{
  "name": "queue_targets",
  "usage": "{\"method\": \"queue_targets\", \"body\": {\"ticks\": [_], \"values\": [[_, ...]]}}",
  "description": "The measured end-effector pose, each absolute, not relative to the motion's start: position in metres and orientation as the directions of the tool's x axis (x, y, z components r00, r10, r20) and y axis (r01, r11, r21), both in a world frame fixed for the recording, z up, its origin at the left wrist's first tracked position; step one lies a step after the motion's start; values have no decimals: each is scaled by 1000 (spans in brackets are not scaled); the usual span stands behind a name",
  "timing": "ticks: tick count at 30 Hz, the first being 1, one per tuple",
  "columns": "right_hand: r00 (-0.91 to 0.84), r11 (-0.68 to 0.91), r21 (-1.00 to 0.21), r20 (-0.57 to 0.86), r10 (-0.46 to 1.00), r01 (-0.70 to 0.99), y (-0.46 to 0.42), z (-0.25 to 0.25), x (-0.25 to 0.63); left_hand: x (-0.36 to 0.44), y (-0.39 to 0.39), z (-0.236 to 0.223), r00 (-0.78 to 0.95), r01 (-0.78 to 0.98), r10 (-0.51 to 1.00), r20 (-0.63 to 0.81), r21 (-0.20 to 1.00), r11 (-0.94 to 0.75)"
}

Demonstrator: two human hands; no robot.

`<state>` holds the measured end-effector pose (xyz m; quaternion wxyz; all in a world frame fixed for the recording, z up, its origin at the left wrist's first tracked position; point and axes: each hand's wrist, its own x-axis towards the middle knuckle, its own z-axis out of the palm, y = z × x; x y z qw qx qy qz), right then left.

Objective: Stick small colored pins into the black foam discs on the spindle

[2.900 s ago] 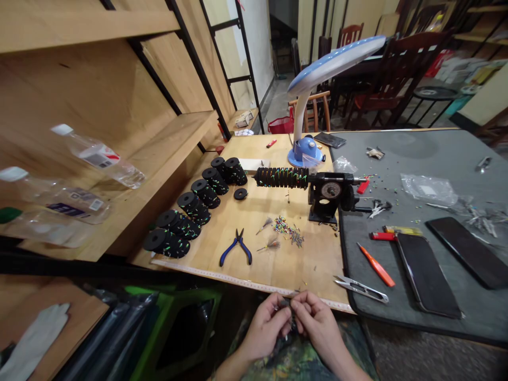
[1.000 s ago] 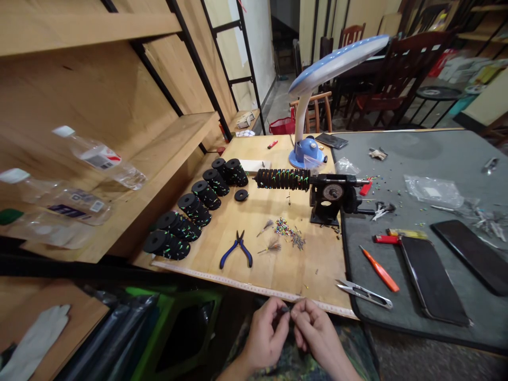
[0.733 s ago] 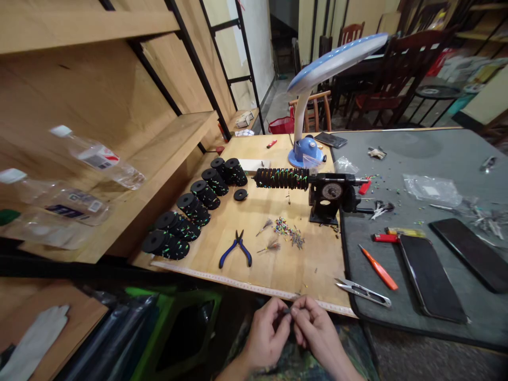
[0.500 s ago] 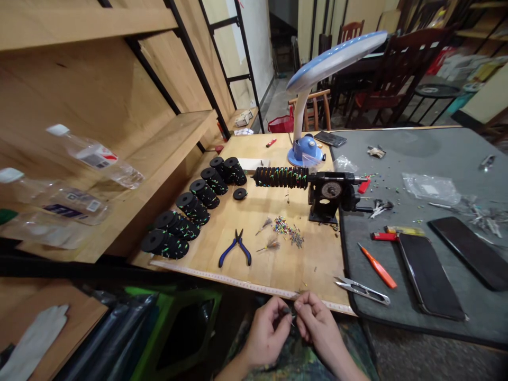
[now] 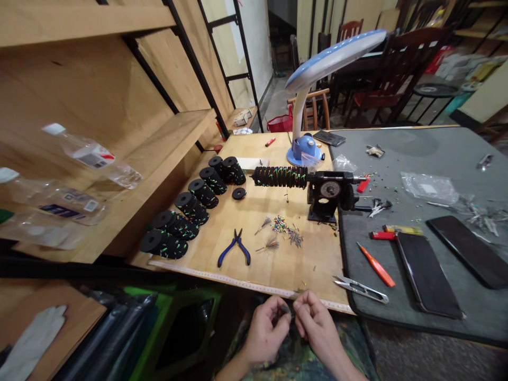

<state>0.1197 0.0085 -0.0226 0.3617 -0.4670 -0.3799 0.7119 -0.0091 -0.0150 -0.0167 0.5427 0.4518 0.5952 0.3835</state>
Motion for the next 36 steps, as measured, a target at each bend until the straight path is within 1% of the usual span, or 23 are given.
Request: {"method": "queue_targets", "body": {"ticks": [5, 9, 12, 18, 20, 23, 25, 27, 29, 32, 34, 36], "values": [[-338, -426, -890, -355, 872, -163, 9, -23, 121, -10, -13, -19, -42, 125, 960, -277, 952, 280], [-376, -425, -892, -345, 860, -155, 12, -21, 124, -13, -11, -13, -54, 132, 964, -261, 955, 266], [-413, -403, -912, -336, 846, -83, 13, -19, 126, -17, -10, -5, -58, 118, 974, -220, 967, 225], [-423, -295, -952, -302, 854, 83, 10, -19, 125, -20, -10, -6, -75, 243, 984, -163, 954, 176], [-419, -252, -960, -280, 864, 122, 9, -20, 126, -21, -10, -9, -96, 227, 982, -163, 957, 181], [-402, -225, -963, -266, 876, 148, 8, -22, 131, -25, -7, -10, -167, 143, 967, -193, 965, 218], [-375, -240, -962, -270, 887, 126, 7, -24, 135, -30, -3, -7, -229, 75, 947, -224, 966, 247], [-345, -284, -956, -290, 893, 68, 6, -26, 137, -36, 0, -4, -241, 23, 935, -261, 961, 275], [-332, -347, -938, -324, 886, -9, 5, -26, 137, -41, 1, 0, -178, -5, 937, -300, 953, 304], [-341, -417, -905, -366, 866, -88, 5, -26, 135, -43, 0, 4, -38, -19, 939, -341, 940, 341], [-344, -436, -893, -377, 860, -114, 6, -24, 134, -43, -2, 7, 16, 1, 939, -343, 939, 343], [-341, -448, -884, -384, 858, -131, 7, -21, 134, -41, -3, 9, 34, 48, 947, -319, 947, 317]]}}
